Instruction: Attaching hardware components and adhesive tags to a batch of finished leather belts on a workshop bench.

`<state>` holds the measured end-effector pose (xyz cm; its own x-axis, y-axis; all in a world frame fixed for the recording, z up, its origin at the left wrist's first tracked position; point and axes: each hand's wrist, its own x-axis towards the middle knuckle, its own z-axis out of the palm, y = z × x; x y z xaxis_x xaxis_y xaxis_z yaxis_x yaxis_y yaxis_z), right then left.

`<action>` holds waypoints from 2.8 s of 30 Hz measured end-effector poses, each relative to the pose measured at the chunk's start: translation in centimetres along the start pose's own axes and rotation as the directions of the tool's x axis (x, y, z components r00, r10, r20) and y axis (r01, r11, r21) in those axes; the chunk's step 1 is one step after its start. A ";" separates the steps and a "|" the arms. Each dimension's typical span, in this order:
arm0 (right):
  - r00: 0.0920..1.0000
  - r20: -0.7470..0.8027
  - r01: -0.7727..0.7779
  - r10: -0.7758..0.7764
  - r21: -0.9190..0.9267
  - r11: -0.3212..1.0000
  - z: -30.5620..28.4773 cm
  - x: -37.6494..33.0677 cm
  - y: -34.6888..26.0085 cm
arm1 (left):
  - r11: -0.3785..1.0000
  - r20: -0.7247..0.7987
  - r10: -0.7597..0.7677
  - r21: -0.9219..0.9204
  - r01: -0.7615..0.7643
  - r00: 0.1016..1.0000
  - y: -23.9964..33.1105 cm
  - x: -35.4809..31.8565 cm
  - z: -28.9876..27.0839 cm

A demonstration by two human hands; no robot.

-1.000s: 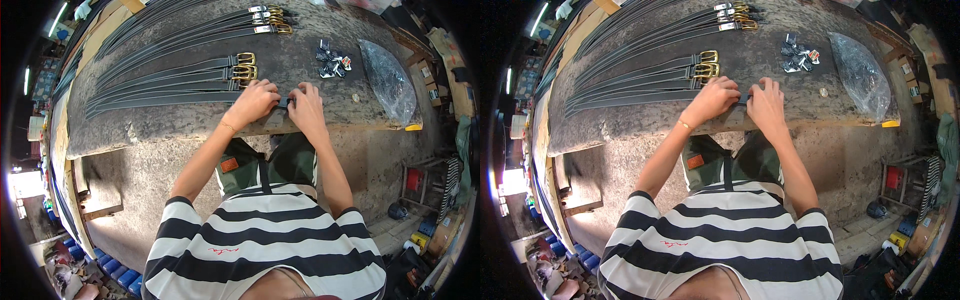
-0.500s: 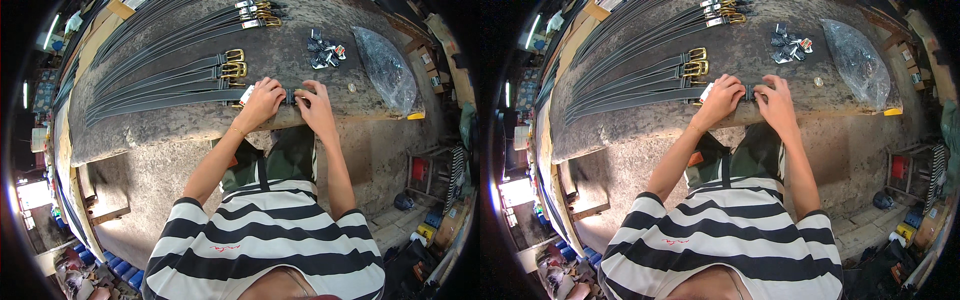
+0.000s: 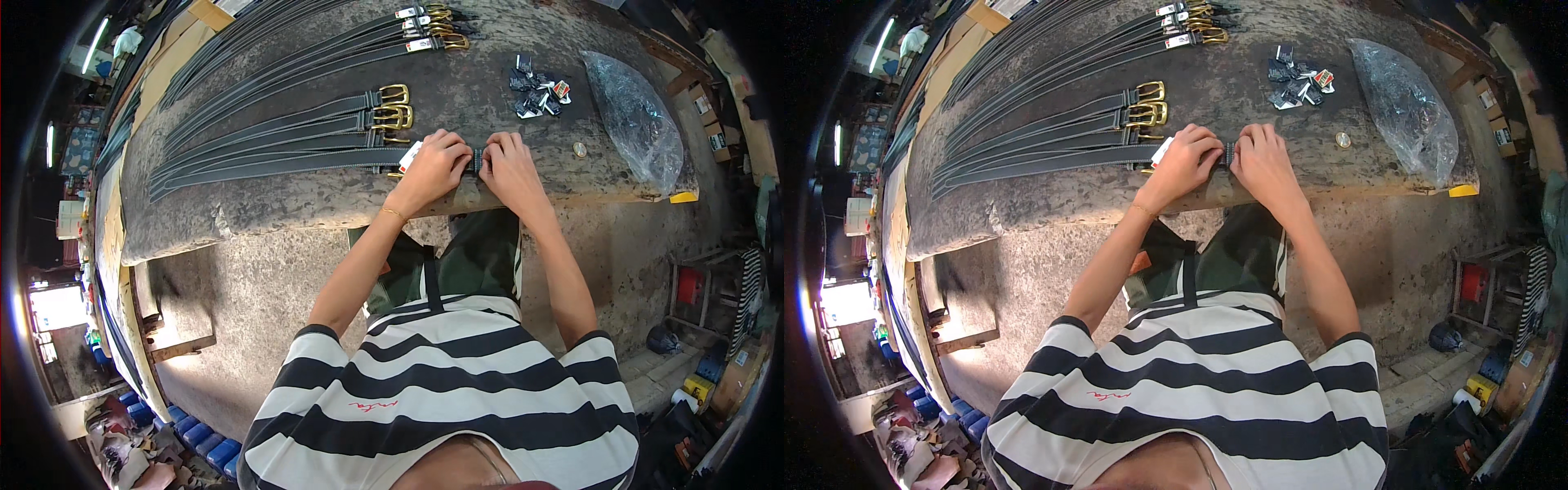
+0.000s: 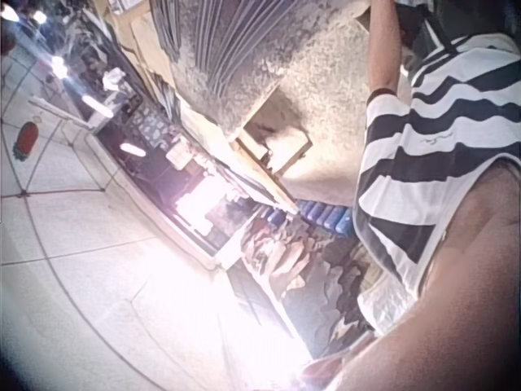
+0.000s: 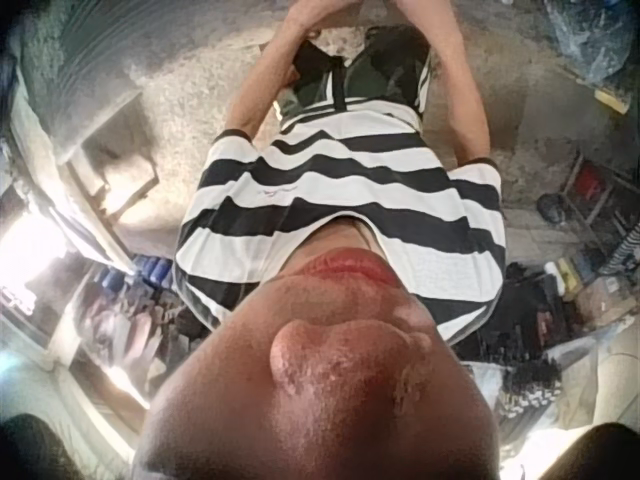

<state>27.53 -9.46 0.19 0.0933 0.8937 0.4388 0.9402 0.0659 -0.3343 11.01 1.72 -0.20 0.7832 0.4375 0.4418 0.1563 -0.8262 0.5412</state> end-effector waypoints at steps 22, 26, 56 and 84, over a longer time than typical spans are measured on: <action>0.876 -0.069 -0.435 0.478 0.317 0.843 -3.2 -6.9 -1.1 | 0.962 0.123 0.257 0.064 -0.266 0.959 2.6 1.1 2.1; 0.719 0.030 -0.537 0.695 0.659 0.527 -2.4 -5.6 -4.0 | 0.979 0.078 0.203 0.005 -0.204 0.976 2.5 1.1 1.8; 0.898 -0.043 -0.355 0.438 0.517 0.779 0.1 -0.7 -3.6 | 0.991 0.140 -0.108 0.093 0.096 0.984 0.0 1.1 -1.4; 0.923 -0.002 -0.321 0.384 0.546 0.774 0.4 -0.3 -2.8 | 0.995 0.103 -0.005 -0.101 0.015 0.995 -0.2 0.9 -1.4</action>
<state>24.75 -9.75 0.70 0.4480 0.8495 0.2786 0.5188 0.0067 -0.8549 10.82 2.74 1.07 0.8402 0.4027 0.3632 0.1066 -0.7793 0.6175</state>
